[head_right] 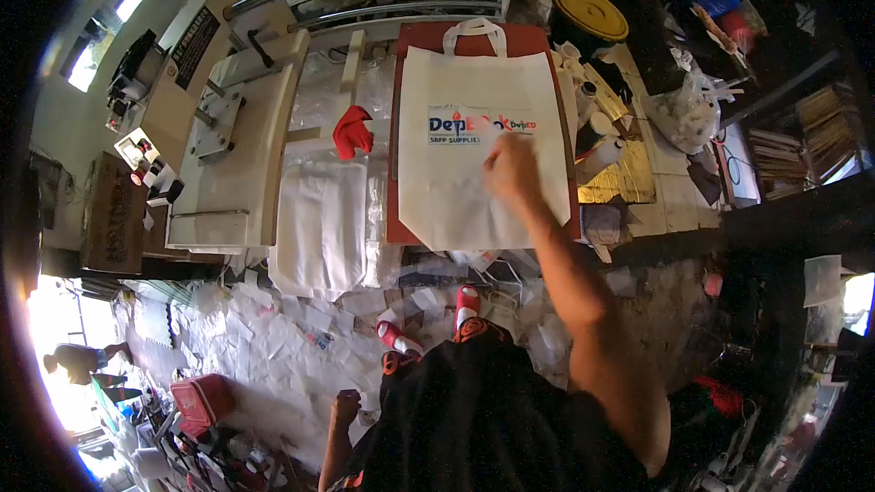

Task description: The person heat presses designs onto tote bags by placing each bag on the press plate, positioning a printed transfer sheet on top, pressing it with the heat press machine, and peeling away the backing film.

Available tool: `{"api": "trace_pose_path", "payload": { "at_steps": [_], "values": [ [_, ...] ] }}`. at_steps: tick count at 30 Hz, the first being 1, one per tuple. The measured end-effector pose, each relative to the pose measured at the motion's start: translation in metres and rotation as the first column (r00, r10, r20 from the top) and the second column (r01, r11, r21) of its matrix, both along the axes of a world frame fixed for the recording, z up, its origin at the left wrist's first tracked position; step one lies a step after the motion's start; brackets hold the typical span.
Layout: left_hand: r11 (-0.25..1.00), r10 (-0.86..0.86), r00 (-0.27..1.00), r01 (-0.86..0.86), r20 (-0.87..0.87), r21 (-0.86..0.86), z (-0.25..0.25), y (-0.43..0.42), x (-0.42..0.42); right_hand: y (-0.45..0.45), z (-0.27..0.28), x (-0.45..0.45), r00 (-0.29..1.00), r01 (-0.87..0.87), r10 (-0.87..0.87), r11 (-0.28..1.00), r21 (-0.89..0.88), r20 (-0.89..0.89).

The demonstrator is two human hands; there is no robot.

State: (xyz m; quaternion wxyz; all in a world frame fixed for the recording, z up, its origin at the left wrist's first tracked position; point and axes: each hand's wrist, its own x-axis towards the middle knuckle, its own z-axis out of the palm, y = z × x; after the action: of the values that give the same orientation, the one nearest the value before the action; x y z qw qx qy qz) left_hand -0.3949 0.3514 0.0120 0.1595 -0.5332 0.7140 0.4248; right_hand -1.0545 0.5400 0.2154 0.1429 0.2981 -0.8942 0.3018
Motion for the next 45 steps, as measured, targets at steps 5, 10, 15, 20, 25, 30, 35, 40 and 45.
{"api": "trace_pose_path", "payload": {
  "at_steps": [5,10,15,20,25,30,35,40,45],
  "values": [
    [0.987,0.028,0.999,-0.031,0.023,0.16,-0.042,-0.035,0.032,-0.056,-0.035,0.215,0.498,-0.578,0.578,0.777,-0.25,0.646],
    [0.975,0.124,0.99,-0.11,-0.065,0.193,-0.051,-0.064,0.071,-0.122,-0.114,0.308,-0.338,-0.482,0.247,0.783,-0.393,0.908],
    [0.871,0.423,0.906,-0.408,0.005,0.275,-0.029,-0.056,0.138,-0.207,-0.282,0.276,0.521,-0.168,-0.004,0.98,0.107,0.853],
    [0.793,0.511,0.847,-0.53,0.145,0.301,-0.035,-0.012,0.229,-0.316,-0.317,0.233,0.68,0.127,-0.35,0.922,0.366,0.645],
    [0.725,0.54,0.812,-0.583,0.223,0.366,-0.039,0.003,0.271,-0.35,-0.346,0.236,0.508,0.452,-0.697,0.716,0.532,0.506],
    [0.795,0.461,0.87,-0.493,0.175,0.355,-0.046,-0.045,0.239,-0.302,-0.371,0.206,0.434,0.243,-0.368,0.927,0.286,0.822],
    [0.924,0.293,0.954,-0.265,-0.064,0.275,-0.08,-0.114,0.143,-0.25,-0.382,0.189,0.63,0.345,-0.45,0.892,0.29,0.633],
    [0.998,0.058,0.977,-0.058,-0.206,0.009,-0.085,-0.16,0.032,-0.208,-0.246,0.216,0.413,0.262,-0.097,0.965,-0.016,0.906],
    [0.084,0.83,0.536,-0.399,0.158,0.913,-0.017,-0.156,-0.087,-0.157,-0.06,0.271,0.203,0.341,0.384,0.834,-0.433,0.901]
  ]
}}
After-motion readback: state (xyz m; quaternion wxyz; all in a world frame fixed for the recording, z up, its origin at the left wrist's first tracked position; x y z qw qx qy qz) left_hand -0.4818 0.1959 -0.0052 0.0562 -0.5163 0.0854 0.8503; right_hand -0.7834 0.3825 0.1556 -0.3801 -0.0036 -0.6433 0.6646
